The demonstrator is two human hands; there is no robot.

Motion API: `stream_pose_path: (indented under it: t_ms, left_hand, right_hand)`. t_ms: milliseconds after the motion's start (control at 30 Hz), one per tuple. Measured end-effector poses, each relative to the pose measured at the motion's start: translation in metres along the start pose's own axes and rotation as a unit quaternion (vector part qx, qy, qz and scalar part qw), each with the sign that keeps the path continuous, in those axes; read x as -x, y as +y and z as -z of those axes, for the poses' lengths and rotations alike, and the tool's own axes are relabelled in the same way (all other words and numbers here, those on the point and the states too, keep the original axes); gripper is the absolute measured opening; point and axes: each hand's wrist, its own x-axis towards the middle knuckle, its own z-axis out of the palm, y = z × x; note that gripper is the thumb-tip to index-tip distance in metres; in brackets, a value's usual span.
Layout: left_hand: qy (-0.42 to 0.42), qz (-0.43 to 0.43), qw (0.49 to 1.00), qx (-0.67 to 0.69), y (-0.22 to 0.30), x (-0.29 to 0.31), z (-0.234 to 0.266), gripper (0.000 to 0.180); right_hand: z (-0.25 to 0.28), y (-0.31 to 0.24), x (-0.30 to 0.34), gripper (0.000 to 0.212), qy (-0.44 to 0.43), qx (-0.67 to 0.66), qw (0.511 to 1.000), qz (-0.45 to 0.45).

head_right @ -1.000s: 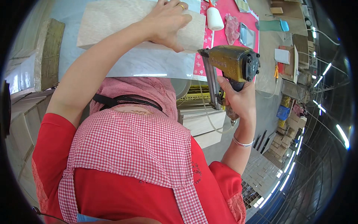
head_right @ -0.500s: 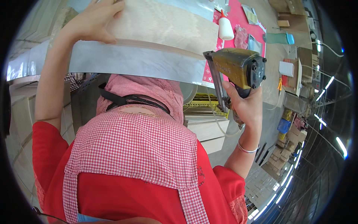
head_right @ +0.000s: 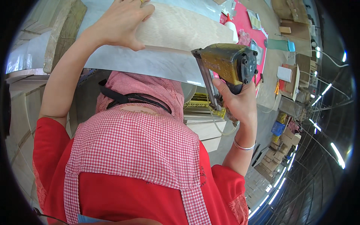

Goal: Assemble wooden boxes using wood glue and a pneumatic nail gun.

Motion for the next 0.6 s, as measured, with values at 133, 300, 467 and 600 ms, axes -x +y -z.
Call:
stream_pose_path:
  t_ms: [133, 300, 467, 600]
  left_hand:
    - [-0.016, -0.007, 1.000, 0.003, 0.000, -0.003, 0.003, 0.065]
    - [-0.027, 0.000, 0.999, 0.026, -0.002, -0.007, 0.003, 0.064]
    - [0.065, -0.046, 0.995, 0.053, -0.016, -0.001, -0.018, 0.064]
    - [0.036, -0.032, 0.997, 0.058, -0.013, -0.002, -0.008, 0.064]
  right_hand:
    - [0.002, -0.001, -0.002, 0.025, -0.018, 0.011, 0.999, -0.024]
    - [-0.010, -0.001, 0.005, 0.024, 0.003, -0.052, 0.998, -0.045]
    - [-0.018, -0.005, 0.008, 0.024, 0.028, -0.095, 0.993, -0.057]
    - [-0.020, -0.008, 0.007, 0.024, 0.021, -0.055, 0.997, -0.046]
